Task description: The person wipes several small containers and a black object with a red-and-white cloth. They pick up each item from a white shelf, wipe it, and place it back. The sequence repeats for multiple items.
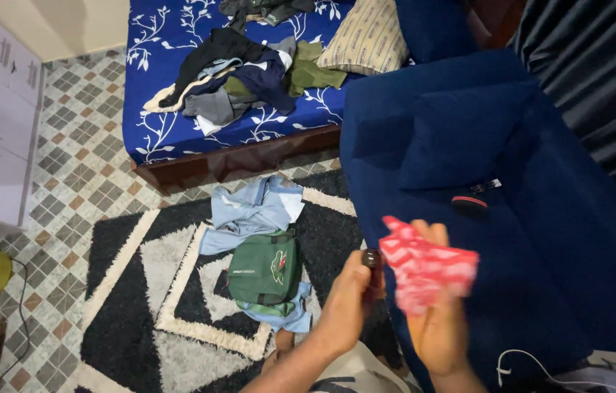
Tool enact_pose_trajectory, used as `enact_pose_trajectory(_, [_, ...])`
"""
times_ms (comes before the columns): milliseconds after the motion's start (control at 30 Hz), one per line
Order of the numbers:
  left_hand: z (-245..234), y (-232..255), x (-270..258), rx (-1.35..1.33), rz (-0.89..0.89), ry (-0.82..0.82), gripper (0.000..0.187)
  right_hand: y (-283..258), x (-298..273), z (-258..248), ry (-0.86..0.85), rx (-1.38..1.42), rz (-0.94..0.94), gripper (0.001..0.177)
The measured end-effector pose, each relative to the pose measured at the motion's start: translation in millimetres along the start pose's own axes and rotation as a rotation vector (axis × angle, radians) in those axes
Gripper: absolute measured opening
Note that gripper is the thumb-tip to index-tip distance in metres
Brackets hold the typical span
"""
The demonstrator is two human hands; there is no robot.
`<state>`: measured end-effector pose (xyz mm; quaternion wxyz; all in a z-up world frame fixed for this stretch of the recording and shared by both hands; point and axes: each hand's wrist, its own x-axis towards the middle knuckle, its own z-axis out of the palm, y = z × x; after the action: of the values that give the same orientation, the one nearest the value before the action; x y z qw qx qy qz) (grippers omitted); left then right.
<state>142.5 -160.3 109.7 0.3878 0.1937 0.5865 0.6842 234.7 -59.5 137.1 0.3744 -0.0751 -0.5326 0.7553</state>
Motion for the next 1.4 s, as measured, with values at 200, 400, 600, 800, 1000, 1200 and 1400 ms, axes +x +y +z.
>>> enact_pose_trajectory(200, [4.4,24.1,-22.2,0.639,0.601,-0.034,0.05,-3.9,1.2,-12.7,-0.152,-0.348,0.118,0.05])
enact_pose_trajectory(400, [13.6,30.3,-42.3,0.482,0.368,0.003,0.065,17.6,10.6,-26.4,-0.034,-0.316,0.217,0.027])
enact_pose_trajectory(600, [-5.3,23.9,-55.9,0.431,0.314,0.036,0.045,38.5,4.0,-1.5,0.003,0.151,0.301,0.035])
enact_pose_trajectory(800, [-30.9,-11.3,-57.0,-0.069,0.078,0.128,0.046,31.9,-11.4,48.9,-0.237,-0.43,0.071,0.049])
enact_pose_trajectory(1000, [-81.3,1.9,-57.9,-0.523,0.216,0.222,0.068,46.0,-24.1,98.4,-0.545,-0.788,-0.362,0.058])
enact_pose_trajectory(1200, [-167.9,10.8,-84.7,-0.928,0.394,-0.037,0.066,81.9,-45.2,159.6,-0.901,-0.696,-0.502,0.079])
enact_pose_trajectory(1400, [-222.0,-2.0,-114.2,-0.811,0.138,0.208,0.059,111.2,-25.0,237.6,-0.889,-0.808,-0.579,0.068])
